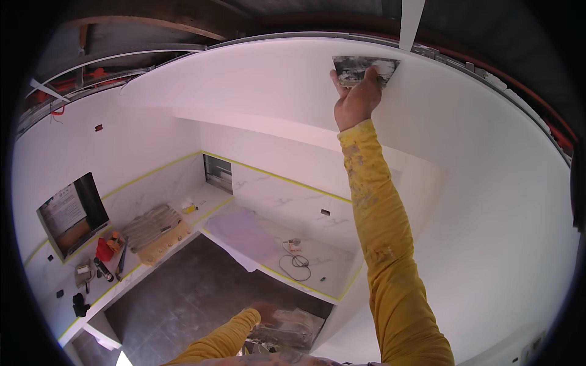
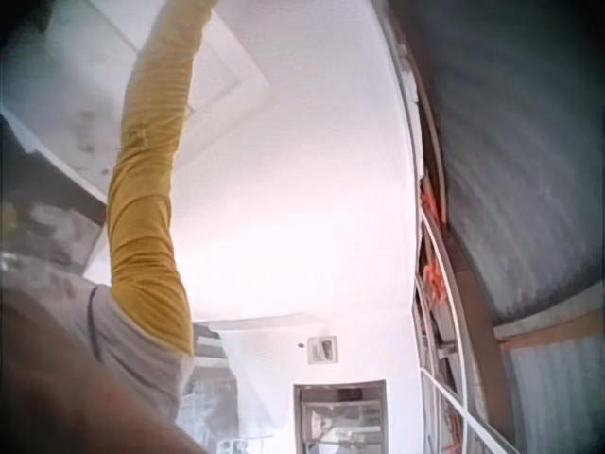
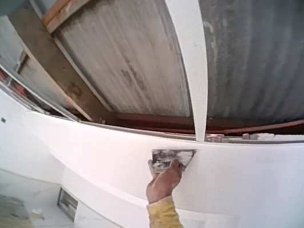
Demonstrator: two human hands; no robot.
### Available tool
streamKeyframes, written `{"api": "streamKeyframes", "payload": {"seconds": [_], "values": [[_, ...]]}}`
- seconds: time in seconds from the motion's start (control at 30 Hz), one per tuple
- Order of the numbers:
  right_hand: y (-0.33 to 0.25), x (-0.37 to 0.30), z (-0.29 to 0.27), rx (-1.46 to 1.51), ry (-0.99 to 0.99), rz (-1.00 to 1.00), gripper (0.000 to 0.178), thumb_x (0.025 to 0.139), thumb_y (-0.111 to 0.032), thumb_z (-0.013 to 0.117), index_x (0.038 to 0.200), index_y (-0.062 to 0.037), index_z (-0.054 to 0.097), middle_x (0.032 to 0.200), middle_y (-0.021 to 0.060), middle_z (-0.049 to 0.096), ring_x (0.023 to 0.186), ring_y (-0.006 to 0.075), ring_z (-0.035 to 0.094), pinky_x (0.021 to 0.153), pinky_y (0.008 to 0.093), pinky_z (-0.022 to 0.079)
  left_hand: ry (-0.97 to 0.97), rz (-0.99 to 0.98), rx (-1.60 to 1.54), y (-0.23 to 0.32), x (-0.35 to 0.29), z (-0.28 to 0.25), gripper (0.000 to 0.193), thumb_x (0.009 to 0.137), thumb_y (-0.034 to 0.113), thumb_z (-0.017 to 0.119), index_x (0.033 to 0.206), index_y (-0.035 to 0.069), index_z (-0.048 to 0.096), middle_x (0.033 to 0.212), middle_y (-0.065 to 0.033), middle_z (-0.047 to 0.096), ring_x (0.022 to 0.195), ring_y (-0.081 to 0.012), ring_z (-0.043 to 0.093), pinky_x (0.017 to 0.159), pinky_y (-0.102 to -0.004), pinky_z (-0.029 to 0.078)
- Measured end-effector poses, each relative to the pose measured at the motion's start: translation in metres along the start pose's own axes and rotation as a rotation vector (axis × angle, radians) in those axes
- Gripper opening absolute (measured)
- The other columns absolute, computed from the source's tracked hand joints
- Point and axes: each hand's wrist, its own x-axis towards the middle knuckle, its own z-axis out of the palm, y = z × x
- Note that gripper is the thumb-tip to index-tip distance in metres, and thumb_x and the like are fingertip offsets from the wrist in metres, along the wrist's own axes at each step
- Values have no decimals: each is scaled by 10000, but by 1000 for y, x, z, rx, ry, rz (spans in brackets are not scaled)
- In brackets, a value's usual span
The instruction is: The person stands on a ladder and paints the ceiling edge with a brush, repeatedly dipping the brush into a small container held in the other hand. The person moves along the ceiling perimeter, applying paint to the upper wall-ceiling junction.
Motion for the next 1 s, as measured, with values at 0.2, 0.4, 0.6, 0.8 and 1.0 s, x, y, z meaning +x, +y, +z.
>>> {"api": "streamKeyframes", "payload": {"seconds": [0.2, 0.4, 0.6, 0.8, 1.0], "values": [[57, 57, 54, 221, 59, 52, 505, 1028, -242, 513, 1471, -107, 311, 1413, 151, 436, 1251, 277, 483, 998, 452, 553, 26, -24, -15, -1, -2, -18, 680, 711, 611, 729, 1188, 133, 646, 1048, -147, 728, 1013, -348, 690, 912, -450, 521], [62, 65, 57, 253, 84, 68, 508, 1017, -195, 514, 1468, -84, 309, 1386, 152, 460, 1223, 251, 503, 1017, 394, 535, 39, -42, 0, 2, -3, -18, 702, 728, 628, 716, 1215, 128, 638, 1094, -154, 722, 1042, -347, 682, 945, -457, 506], [46, 47, 57, -886, -148, -178, 479, 1002, -170, 537, 1426, -62, 343, 1339, 138, 502, 1113, 251, 581, 956, 390, 572, -85, -102, -25, 8, -5, -28, 624, 777, 505, 667, 1286, 146, 614, 1268, -160, 656, 1167, -357, 627, 995, -448, 499], [85, 32, 89, 147, 34, 72, 462, 1003, -189, 541, 1414, -86, 356, 1325, 136, 497, 1133, 273, 563, 948, 415, 572, -75, -77, -56, -2, -1, -22, 666, 732, 554, 721, 1238, 131, 630, 1147, -168, 704, 1073, -362, 669, 950, -460, 509], [138, 2, 92, 253, 116, 179, 483, 1015, -212, 515, 1449, -108, 330, 1386, 124, 443, 1209, 263, 511, 990, 459, 545, -36, -60, -116, -10, 1, -15, 650, 722, 510, 726, 1236, 125, 626, 1167, -171, 697, 1091, -371, 660, 962, -462, 506]]}}
